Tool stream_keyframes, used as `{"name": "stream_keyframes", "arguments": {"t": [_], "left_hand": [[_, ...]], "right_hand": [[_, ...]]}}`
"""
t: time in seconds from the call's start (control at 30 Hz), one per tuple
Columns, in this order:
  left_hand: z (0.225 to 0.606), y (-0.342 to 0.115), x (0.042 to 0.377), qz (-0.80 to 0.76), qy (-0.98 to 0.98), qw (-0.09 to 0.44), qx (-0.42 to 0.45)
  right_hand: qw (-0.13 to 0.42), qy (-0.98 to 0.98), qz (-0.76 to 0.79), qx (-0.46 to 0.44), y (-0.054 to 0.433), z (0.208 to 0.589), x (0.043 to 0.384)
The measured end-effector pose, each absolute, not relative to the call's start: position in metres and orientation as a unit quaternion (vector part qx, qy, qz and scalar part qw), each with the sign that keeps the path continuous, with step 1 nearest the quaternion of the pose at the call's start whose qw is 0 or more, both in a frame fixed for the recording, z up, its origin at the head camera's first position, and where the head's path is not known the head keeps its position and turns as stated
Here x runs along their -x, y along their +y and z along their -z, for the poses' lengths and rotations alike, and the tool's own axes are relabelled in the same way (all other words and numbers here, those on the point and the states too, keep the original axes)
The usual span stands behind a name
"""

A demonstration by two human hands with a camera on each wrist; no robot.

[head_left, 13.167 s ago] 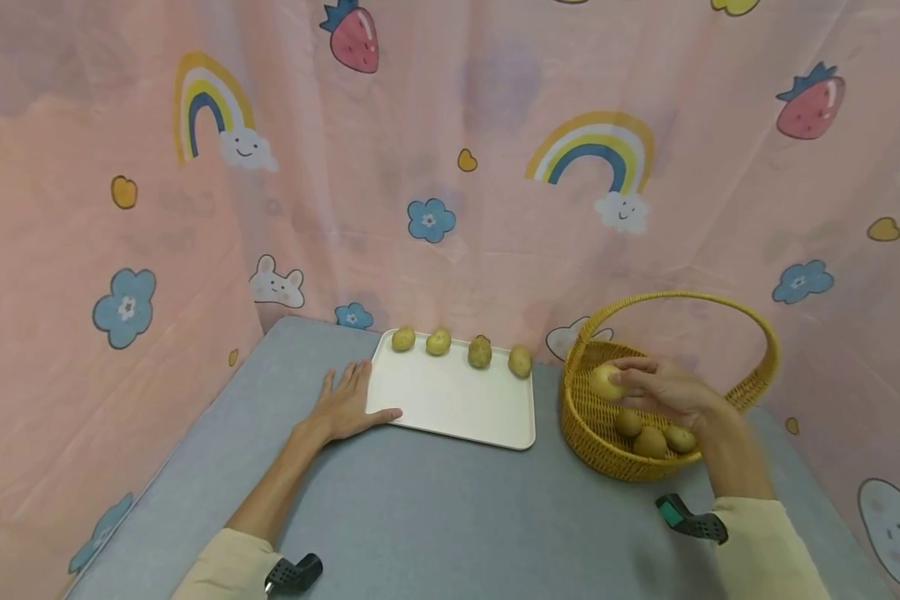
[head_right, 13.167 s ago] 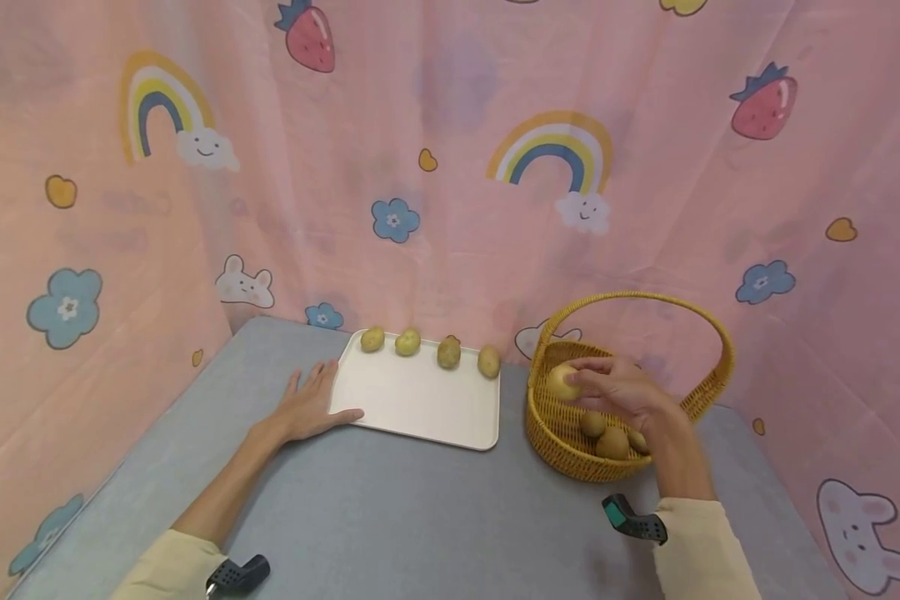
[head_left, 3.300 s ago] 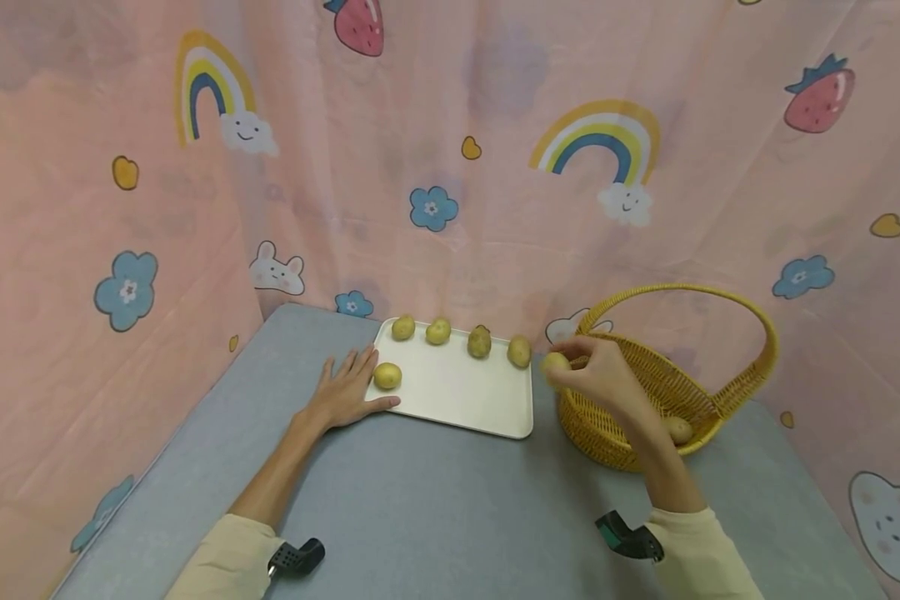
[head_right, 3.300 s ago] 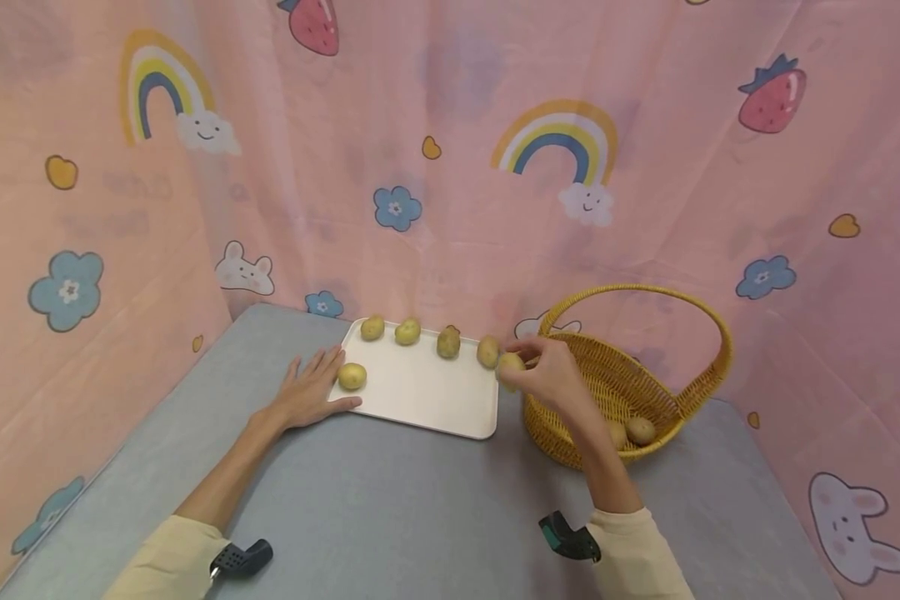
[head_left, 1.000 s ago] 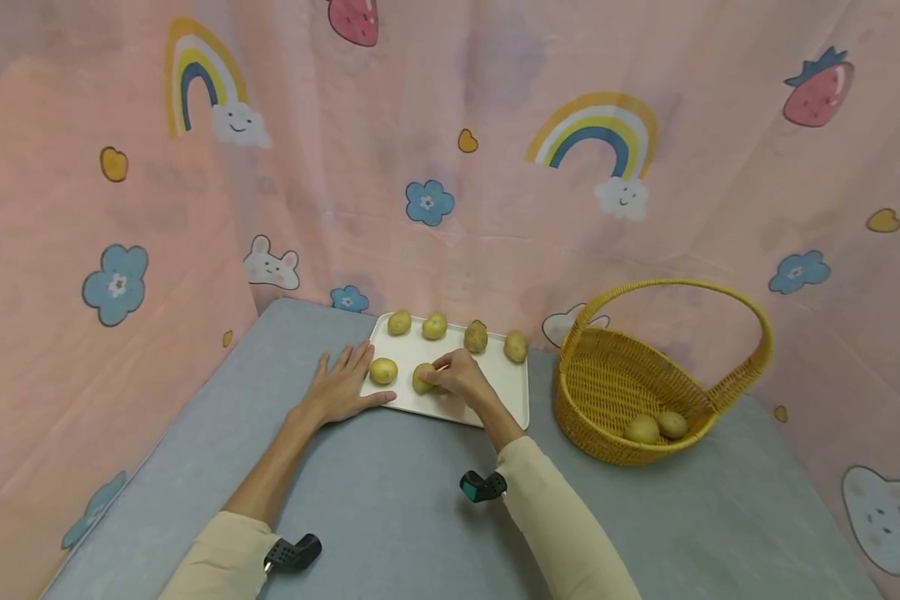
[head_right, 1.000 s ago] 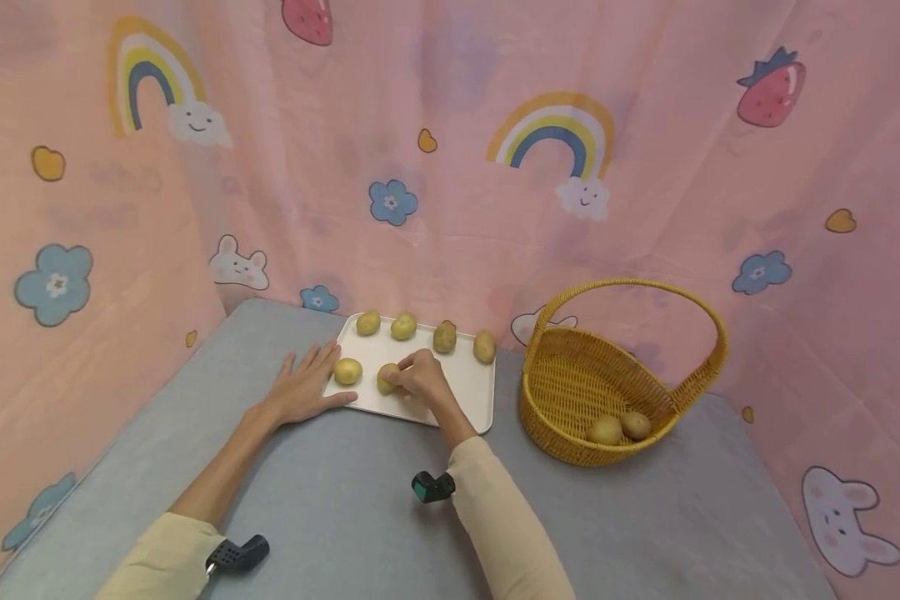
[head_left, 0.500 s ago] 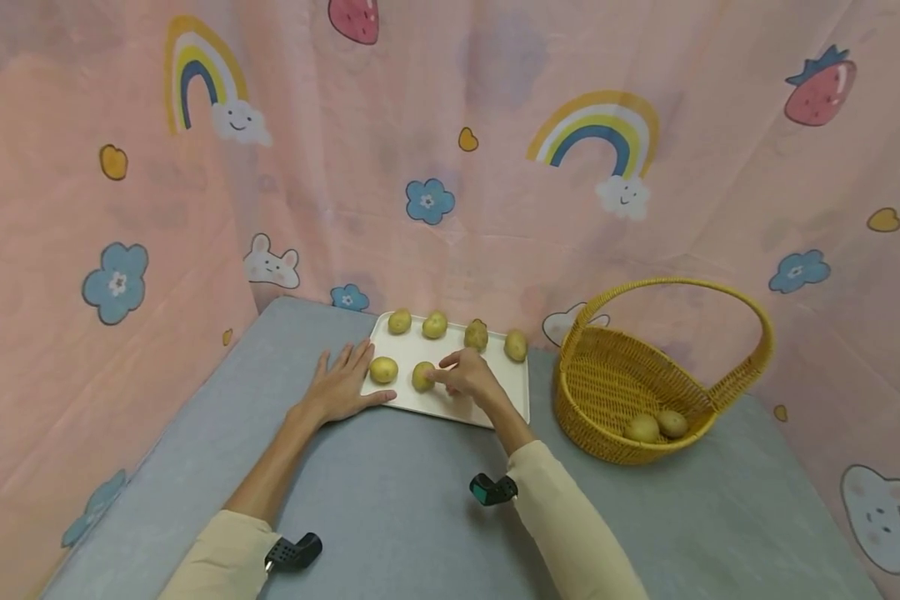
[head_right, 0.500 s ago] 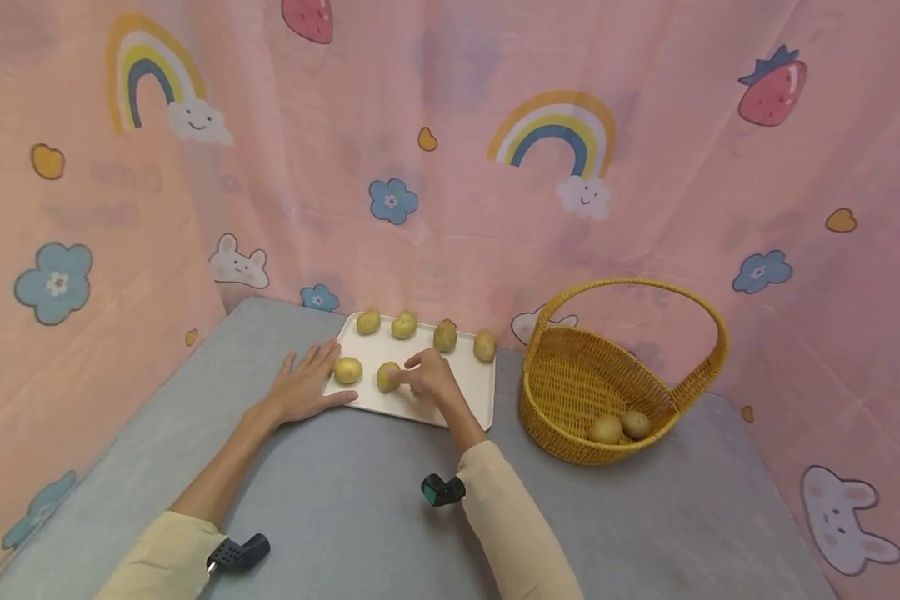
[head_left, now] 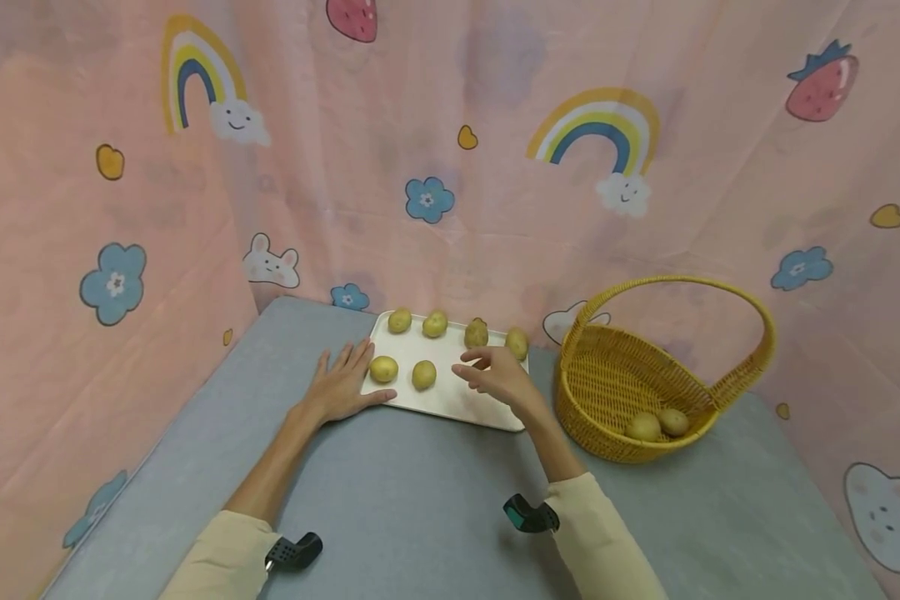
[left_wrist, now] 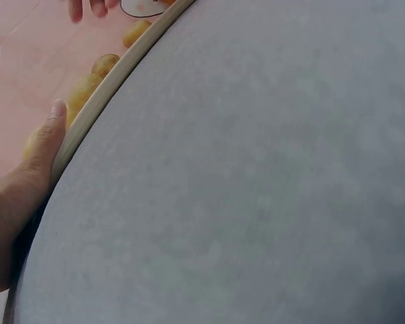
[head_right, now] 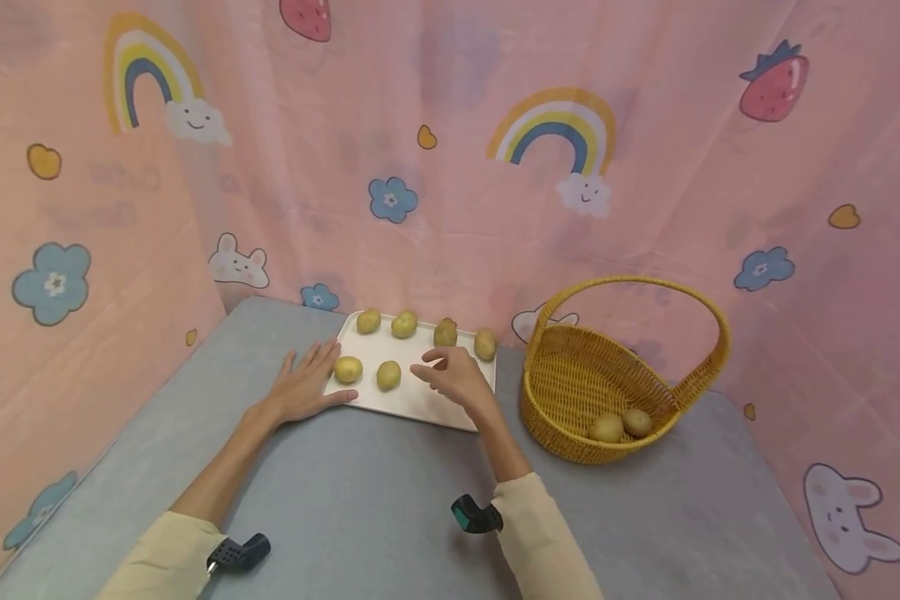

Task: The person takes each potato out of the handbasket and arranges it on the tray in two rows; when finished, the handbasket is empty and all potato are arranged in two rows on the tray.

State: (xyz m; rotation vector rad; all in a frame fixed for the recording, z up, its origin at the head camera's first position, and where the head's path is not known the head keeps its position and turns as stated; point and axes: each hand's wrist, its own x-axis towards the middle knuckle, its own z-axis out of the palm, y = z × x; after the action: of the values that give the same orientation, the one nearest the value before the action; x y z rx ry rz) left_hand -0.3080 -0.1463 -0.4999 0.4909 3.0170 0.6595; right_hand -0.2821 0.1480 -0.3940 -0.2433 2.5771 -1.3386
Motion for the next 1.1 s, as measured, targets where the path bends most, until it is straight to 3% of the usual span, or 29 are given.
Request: {"name": "stream_keyframes", "arguments": {"t": [0.23,0.53,0.8,1.1], "left_hand": [[0.500,-0.147,0.308,-0.210,0.965,0.002,-0.157],[0.499,-0.144,0.306,-0.206,0.965,0.007,-0.159],[0.502,-0.145,0.309,-0.205,0.966,0.009,-0.156],[0.505,-0.145,0.311,-0.201,0.966,0.010,-0.161]], "right_hand": [[0.079,0.894,0.421,0.128,0.187,0.365,0.255],[0.061,0.914,0.391,0.089,0.254,0.332,0.234],[0.107,0.932,0.341,0.064,0.313,0.318,0.261],[0.175,0.935,0.295,0.092,0.364,0.332,0.306]]}}
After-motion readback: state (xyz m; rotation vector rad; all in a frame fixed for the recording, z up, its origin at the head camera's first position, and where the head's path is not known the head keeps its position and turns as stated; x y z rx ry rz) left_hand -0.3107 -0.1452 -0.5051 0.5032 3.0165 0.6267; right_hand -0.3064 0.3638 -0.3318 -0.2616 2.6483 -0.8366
